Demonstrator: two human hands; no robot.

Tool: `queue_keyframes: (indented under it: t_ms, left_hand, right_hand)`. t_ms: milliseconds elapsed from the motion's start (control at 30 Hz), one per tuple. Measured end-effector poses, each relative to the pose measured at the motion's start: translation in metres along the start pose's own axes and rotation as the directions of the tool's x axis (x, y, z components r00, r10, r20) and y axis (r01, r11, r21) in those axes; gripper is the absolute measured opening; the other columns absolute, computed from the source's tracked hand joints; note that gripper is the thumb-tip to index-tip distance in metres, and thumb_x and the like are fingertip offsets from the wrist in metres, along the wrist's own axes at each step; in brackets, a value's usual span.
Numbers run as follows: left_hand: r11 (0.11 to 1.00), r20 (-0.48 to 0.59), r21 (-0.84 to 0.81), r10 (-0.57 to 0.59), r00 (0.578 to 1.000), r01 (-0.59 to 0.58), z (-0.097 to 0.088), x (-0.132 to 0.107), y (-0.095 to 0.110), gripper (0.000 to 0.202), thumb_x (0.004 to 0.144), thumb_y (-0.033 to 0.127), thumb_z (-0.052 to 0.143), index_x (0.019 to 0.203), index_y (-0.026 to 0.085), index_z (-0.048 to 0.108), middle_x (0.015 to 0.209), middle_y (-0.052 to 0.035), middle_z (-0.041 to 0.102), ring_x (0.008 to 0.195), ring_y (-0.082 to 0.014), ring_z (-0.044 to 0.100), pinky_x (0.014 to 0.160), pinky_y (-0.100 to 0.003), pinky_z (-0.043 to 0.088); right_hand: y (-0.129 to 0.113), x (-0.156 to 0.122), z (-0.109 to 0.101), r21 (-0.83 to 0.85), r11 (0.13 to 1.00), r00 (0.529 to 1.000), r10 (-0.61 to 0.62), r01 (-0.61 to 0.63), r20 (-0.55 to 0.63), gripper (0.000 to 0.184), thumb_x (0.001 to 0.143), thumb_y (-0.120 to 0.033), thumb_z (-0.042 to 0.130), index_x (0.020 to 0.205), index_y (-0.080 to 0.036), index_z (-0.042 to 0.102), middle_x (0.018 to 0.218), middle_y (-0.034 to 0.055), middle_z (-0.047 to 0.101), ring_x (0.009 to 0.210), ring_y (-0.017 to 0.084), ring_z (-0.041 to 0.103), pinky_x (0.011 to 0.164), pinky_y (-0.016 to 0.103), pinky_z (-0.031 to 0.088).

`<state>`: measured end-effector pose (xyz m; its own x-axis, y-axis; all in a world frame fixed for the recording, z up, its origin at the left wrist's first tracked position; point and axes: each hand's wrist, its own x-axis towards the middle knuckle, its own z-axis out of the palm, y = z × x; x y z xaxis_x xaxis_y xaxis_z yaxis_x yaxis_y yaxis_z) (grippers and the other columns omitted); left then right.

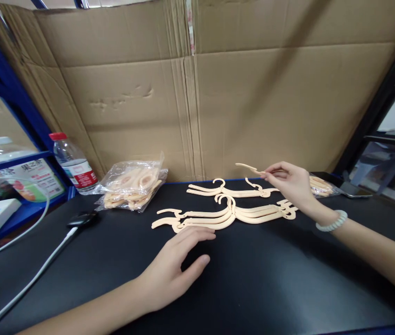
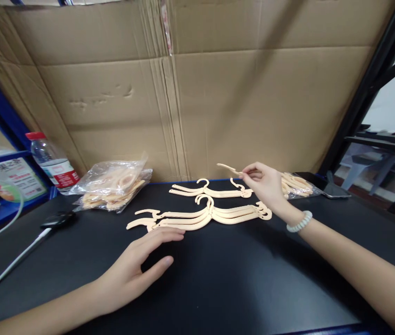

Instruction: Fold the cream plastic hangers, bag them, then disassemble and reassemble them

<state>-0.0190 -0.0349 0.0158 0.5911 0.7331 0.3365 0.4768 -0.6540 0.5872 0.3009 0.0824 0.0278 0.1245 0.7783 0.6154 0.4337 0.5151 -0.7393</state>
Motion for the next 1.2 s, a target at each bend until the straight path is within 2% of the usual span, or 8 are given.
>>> queue_keyframes:
  t_ms: [100, 267, 367, 467, 600, 700, 800, 1200]
  left_hand:
    - [0.952, -0.051, -0.278, -0.146, 0.988, 0.126, 0.005, 0.003, 0.002, 0.028, 0.092, 0.029, 0.052, 0.119, 0.023, 0.059, 0.12, -0.009, 0.063, 0.106, -0.0233, 0.062, 0.089, -0.037, 0.055]
    - [0.672, 0.058, -0.682, -0.346, 0.936, 0.29, 0.012, 0.009, 0.006, 0.046, 0.084, 0.044, 0.065, 0.122, 0.02, 0.054, 0.117, -0.0117, 0.059, 0.074, -0.016, 0.066, 0.059, -0.029, 0.056]
    - [0.59, 0.081, -0.748, -0.374, 0.924, 0.305, 0.015, 0.011, 0.008, 0.043, 0.081, 0.046, 0.07, 0.111, 0.017, 0.059, 0.098, -0.0072, 0.064, 0.061, -0.0128, 0.063, 0.051, -0.025, 0.053]
    - [0.561, 0.067, -0.758, -0.441, 0.895, 0.333, 0.016, 0.011, 0.008, 0.039, 0.079, 0.048, 0.071, 0.096, 0.013, 0.064, 0.074, -0.0027, 0.064, 0.055, -0.0119, 0.061, 0.05, -0.023, 0.051]
    - [0.531, 0.053, -0.769, -0.503, 0.863, 0.357, 0.016, 0.01, 0.008, 0.039, 0.077, 0.049, 0.073, 0.083, 0.012, 0.063, 0.073, -0.0034, 0.066, 0.055, -0.0116, 0.061, 0.05, -0.023, 0.05]
    - [0.501, 0.047, -0.792, -0.521, 0.852, 0.35, 0.014, 0.011, 0.008, 0.04, 0.078, 0.052, 0.071, 0.081, 0.014, 0.058, 0.073, -0.0031, 0.067, 0.055, -0.0112, 0.061, 0.05, -0.022, 0.049]
    - [0.497, 0.04, -0.797, -0.522, 0.852, 0.342, 0.013, 0.012, 0.008, 0.039, 0.079, 0.051, 0.07, 0.08, 0.015, 0.055, 0.074, -0.0032, 0.067, 0.057, -0.0111, 0.061, 0.052, -0.022, 0.049]
    - [0.549, -0.007, -0.772, -0.51, 0.86, 0.319, 0.013, 0.009, -0.001, 0.029, 0.079, 0.037, 0.074, 0.082, 0.017, 0.054, 0.069, 0.0027, 0.062, 0.057, -0.009, 0.057, 0.051, -0.02, 0.045]
  right_hand:
    - [-0.034, -0.025, 0.02, 0.302, 0.912, 0.953, 0.223, -0.279, 0.207, 0.028, 0.064, -0.037, 0.082, 0.075, -0.021, 0.061, 0.076, 0.0056, 0.073, 0.077, 0.024, 0.072, 0.076, 0.038, 0.06]
    - [-0.074, -0.067, 0.043, 0.415, 0.674, 0.706, 0.227, -0.611, 0.671, 0.029, 0.066, -0.032, 0.082, 0.079, -0.017, 0.061, 0.078, 0.0036, 0.073, 0.077, 0.018, 0.073, 0.073, 0.029, 0.059]
    - [-0.082, -0.083, 0.049, 0.358, 0.626, 0.588, 0.202, -0.693, 0.783, 0.029, 0.068, -0.031, 0.081, 0.081, -0.016, 0.06, 0.073, 0.0025, 0.072, 0.076, 0.018, 0.073, 0.069, 0.027, 0.058]
    - [-0.082, -0.089, 0.052, 0.338, 0.61, 0.552, 0.201, -0.717, 0.809, 0.03, 0.067, -0.031, 0.082, 0.081, -0.016, 0.06, 0.073, 0.0002, 0.069, 0.075, 0.019, 0.074, 0.067, 0.027, 0.059]
    - [-0.069, -0.072, 0.05, 0.324, 0.765, 0.61, 0.112, -0.556, 0.784, 0.027, 0.075, -0.036, 0.075, 0.087, -0.016, 0.063, 0.08, 0.0019, 0.068, 0.074, 0.018, 0.072, 0.067, 0.031, 0.059]
    - [-0.042, -0.042, 0.035, 0.156, 0.987, 0.8, -0.062, -0.041, 0.598, 0.016, 0.085, -0.032, 0.062, 0.092, -0.018, 0.066, 0.092, 0.006, 0.071, 0.086, 0.019, 0.069, 0.081, 0.036, 0.056]
    - [-0.006, -0.012, 0.016, -0.319, 0.885, 0.849, -0.142, 0.339, 0.509, 0.016, 0.086, -0.022, 0.055, 0.093, -0.019, 0.069, 0.096, 0.0084, 0.072, 0.091, 0.023, 0.066, 0.085, 0.041, 0.052]
    - [0.028, -0.002, 0.017, -0.454, 0.785, 0.82, -0.117, 0.423, 0.561, 0.011, 0.084, -0.018, 0.059, 0.076, -0.018, 0.066, 0.082, 0.0075, 0.069, 0.082, 0.022, 0.062, 0.076, 0.034, 0.049]
